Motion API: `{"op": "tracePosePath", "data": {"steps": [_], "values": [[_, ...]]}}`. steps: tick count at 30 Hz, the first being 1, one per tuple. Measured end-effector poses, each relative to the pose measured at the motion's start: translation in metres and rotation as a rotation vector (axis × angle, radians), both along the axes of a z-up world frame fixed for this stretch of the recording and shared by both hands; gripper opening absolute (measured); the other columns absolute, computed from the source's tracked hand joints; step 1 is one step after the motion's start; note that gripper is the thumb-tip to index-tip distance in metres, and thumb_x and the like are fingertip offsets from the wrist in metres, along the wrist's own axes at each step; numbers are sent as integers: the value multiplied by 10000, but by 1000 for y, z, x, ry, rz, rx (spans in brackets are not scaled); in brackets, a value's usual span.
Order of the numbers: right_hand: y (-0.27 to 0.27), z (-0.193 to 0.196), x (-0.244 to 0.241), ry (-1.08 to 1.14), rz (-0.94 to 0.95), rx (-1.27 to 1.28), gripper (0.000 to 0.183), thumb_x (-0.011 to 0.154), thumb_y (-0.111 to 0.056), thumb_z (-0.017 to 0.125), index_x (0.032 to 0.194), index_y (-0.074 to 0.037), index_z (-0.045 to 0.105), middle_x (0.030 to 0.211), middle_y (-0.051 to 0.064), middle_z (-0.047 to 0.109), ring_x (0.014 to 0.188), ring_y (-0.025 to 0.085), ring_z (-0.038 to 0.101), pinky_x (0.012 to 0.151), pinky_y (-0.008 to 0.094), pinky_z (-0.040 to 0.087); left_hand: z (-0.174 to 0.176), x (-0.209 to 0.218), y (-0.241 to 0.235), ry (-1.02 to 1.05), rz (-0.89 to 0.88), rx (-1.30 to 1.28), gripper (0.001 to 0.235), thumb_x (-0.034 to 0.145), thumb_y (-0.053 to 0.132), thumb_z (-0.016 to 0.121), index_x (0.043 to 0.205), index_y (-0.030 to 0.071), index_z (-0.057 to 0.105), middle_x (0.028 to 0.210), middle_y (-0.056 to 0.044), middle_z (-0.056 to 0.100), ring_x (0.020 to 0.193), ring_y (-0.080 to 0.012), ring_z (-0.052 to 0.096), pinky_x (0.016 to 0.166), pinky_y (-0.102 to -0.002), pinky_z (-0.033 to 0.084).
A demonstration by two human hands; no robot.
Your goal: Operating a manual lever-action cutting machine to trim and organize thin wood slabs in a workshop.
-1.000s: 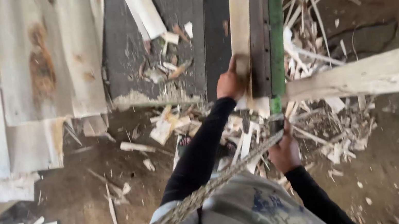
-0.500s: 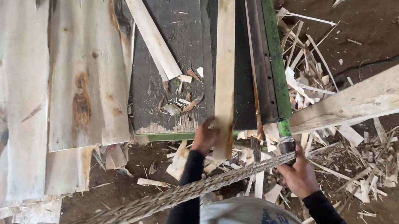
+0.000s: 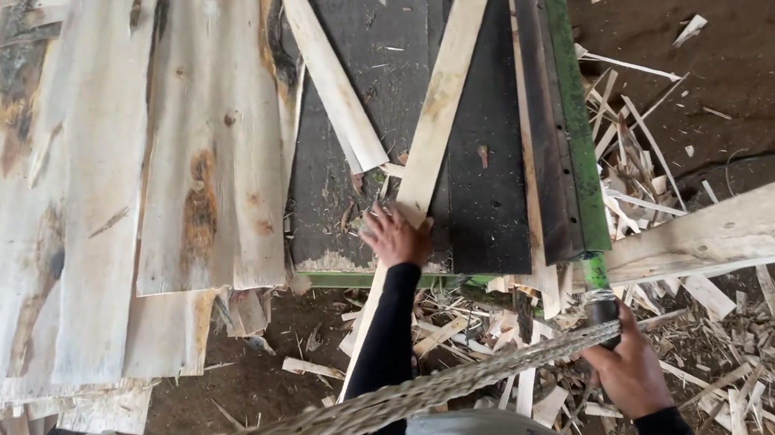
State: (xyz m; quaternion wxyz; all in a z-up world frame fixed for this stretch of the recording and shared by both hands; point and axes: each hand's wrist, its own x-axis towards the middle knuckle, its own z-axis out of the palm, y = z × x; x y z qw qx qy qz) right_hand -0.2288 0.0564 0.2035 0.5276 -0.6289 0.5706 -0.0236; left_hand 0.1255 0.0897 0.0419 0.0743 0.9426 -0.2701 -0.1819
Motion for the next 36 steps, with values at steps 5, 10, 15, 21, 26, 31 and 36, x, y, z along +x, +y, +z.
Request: {"op": "tracePosePath", "data": {"steps": [5, 10, 15, 21, 26, 31, 36], "values": [[-2, 0, 0, 31, -23, 34, 690, 847, -77, 640, 1465, -67, 331, 881, 180, 569, 587, 271, 605, 463, 423, 560, 10, 7, -7, 66, 113, -49, 716, 935, 442, 619, 1507, 104, 354, 1525, -143, 438, 1403, -329, 403, 1139, -598, 320], [-2, 8, 3, 29, -34, 48, 642, 821, -60, 643, 1401, -52, 365, 896, 132, 565, 573, 280, 617, 474, 431, 572, -11, 57, 66, 290, 147, -311, 588, 940, 95, 553, 1517, 208, 537, 1206, -114, 772, 915, -252, 773, 814, -400, 643], [1, 14, 2, -47, -19, -27, 500, 843, -19, 599, 1318, 2, 441, 838, 183, 578, 539, 278, 600, 479, 415, 536, -24, 137, 205, 156, -148, -29, 377, 1041, 243, 558, 1401, 245, 670, 1105, -105, 788, 885, -216, 762, 815, -347, 628], [-9, -29, -23, -64, 109, -76, 547, 860, -24, 560, 1379, -52, 392, 854, 152, 619, 531, 235, 643, 414, 387, 593, -37, 83, 211, 406, 730, -622, 520, 991, 476, 636, 1206, 10, 720, 1026, -201, 783, 804, -300, 742, 715, -497, 586], [-1, -9, -9, 51, 132, -151, 557, 916, -155, 664, 1412, -75, 424, 931, 136, 587, 556, 190, 641, 422, 337, 574, -19, 52, 171, 934, 1106, -1213, 664, 995, 497, 656, 1336, -65, 566, 1012, -175, 681, 839, -275, 677, 797, -512, 587], [-1, -7, -8, 148, 191, -178, 559, 925, -157, 697, 1402, -59, 423, 926, 146, 616, 525, 193, 648, 421, 327, 556, -68, 96, 180, 921, 1248, -1635, 569, 1014, 376, 678, 1373, -30, 505, 1191, -147, 662, 990, -238, 665, 906, -483, 624], [-3, -14, -17, 47, 198, -150, 592, 910, -139, 681, 1427, -74, 399, 910, 142, 630, 514, 199, 659, 427, 338, 565, 23, 81, 179, 666, 1209, -1859, 570, 898, 224, 732, 1345, -67, 530, 1259, -217, 654, 1122, -357, 692, 869, -499, 652]]}}
